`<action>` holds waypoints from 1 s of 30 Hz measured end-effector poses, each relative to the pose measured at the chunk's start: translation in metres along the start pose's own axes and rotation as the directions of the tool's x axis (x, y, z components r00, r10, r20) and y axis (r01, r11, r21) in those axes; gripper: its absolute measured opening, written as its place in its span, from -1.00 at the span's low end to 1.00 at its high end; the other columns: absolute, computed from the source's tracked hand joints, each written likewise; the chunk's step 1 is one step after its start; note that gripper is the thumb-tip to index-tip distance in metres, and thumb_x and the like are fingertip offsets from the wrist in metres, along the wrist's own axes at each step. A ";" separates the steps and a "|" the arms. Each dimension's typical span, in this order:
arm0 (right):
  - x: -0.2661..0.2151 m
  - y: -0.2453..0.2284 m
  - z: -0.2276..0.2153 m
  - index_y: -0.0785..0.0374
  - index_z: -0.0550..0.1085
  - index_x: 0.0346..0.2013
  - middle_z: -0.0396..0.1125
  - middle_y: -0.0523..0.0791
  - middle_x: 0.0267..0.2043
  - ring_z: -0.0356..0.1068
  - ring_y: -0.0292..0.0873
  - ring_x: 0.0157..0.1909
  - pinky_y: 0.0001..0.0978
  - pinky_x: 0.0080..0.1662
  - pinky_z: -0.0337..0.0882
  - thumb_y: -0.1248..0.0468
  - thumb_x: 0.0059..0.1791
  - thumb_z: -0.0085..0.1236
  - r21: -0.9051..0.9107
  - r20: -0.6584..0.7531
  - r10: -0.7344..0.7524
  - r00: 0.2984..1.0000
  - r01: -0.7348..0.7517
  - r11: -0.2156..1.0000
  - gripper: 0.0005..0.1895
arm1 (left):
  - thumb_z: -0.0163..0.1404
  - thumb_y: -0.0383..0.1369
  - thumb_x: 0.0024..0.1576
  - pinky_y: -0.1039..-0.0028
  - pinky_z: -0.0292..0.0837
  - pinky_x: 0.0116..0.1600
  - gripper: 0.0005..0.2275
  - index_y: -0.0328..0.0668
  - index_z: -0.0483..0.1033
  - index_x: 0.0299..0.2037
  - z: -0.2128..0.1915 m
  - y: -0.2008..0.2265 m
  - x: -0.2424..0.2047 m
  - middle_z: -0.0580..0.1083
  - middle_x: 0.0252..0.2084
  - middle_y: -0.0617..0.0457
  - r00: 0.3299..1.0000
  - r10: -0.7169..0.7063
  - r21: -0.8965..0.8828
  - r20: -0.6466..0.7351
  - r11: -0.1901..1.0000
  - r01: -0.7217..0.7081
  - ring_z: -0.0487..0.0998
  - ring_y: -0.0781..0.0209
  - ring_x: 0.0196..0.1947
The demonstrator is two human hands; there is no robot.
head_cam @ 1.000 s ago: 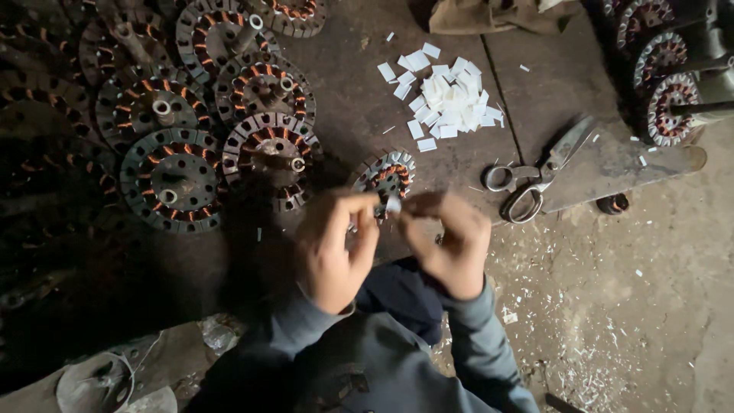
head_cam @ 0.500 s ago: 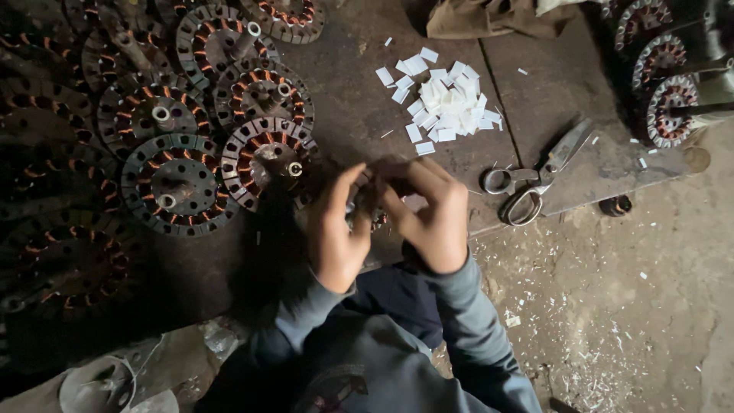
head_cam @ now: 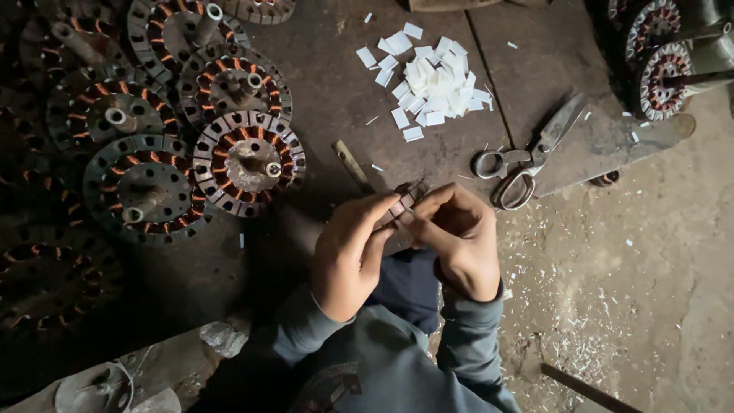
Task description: The person cuts small white rectangular pieces using shears and inserts them into the slots of circular motor stator components on a workbench. The person repeatedly picks up pieces, cuts them, and places them into the stator slots, handling multiple stators throughout the clip.
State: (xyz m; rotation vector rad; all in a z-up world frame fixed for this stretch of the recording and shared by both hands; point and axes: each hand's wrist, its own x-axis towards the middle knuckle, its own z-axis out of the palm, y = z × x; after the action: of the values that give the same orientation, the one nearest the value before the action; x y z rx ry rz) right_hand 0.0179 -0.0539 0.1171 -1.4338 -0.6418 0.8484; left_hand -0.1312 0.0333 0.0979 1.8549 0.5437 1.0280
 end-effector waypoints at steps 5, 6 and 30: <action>0.004 0.006 0.003 0.32 0.35 -0.36 0.38 -0.11 -0.37 0.34 -0.33 -0.42 -0.51 -0.38 0.36 0.57 -0.10 0.24 0.155 0.047 -0.010 0.999 0.003 0.988 -0.77 | 0.04 -0.63 0.17 0.30 0.49 0.15 -0.64 -0.26 0.44 0.20 -0.006 -0.004 -0.004 0.51 0.11 -0.15 1.000 -0.006 -0.050 0.009 0.999 0.006 0.57 -0.10 0.10; 0.005 0.007 0.005 0.32 0.34 -0.36 0.38 -0.10 -0.35 0.34 -0.33 -0.44 -0.51 -0.39 0.34 0.59 -0.10 0.24 0.184 0.054 -0.002 0.999 -0.008 0.983 -0.76 | 0.04 -0.62 0.18 0.31 0.50 0.14 -0.64 -0.26 0.44 0.20 -0.007 -0.005 -0.005 0.51 0.11 -0.15 1.000 -0.018 -0.065 0.010 0.998 0.019 0.58 -0.09 0.10; -0.019 0.027 0.052 0.44 0.51 -0.21 0.41 0.06 -0.13 0.46 0.04 -0.12 -0.24 -0.05 0.48 0.66 -0.20 0.16 -0.748 0.074 -0.819 0.569 0.574 0.332 -0.70 | 0.00 -0.67 0.02 0.25 0.44 0.31 -0.46 -0.23 0.40 0.28 -0.016 -0.015 -0.005 0.48 0.21 -0.09 0.995 0.076 -0.020 0.062 0.997 -0.075 0.51 -0.09 0.22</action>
State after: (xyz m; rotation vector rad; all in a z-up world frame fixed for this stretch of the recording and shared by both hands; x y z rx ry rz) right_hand -0.0382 -0.0413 0.0952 -1.6578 -1.3139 -0.4507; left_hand -0.1468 0.0451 0.0864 1.8980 0.4291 1.0173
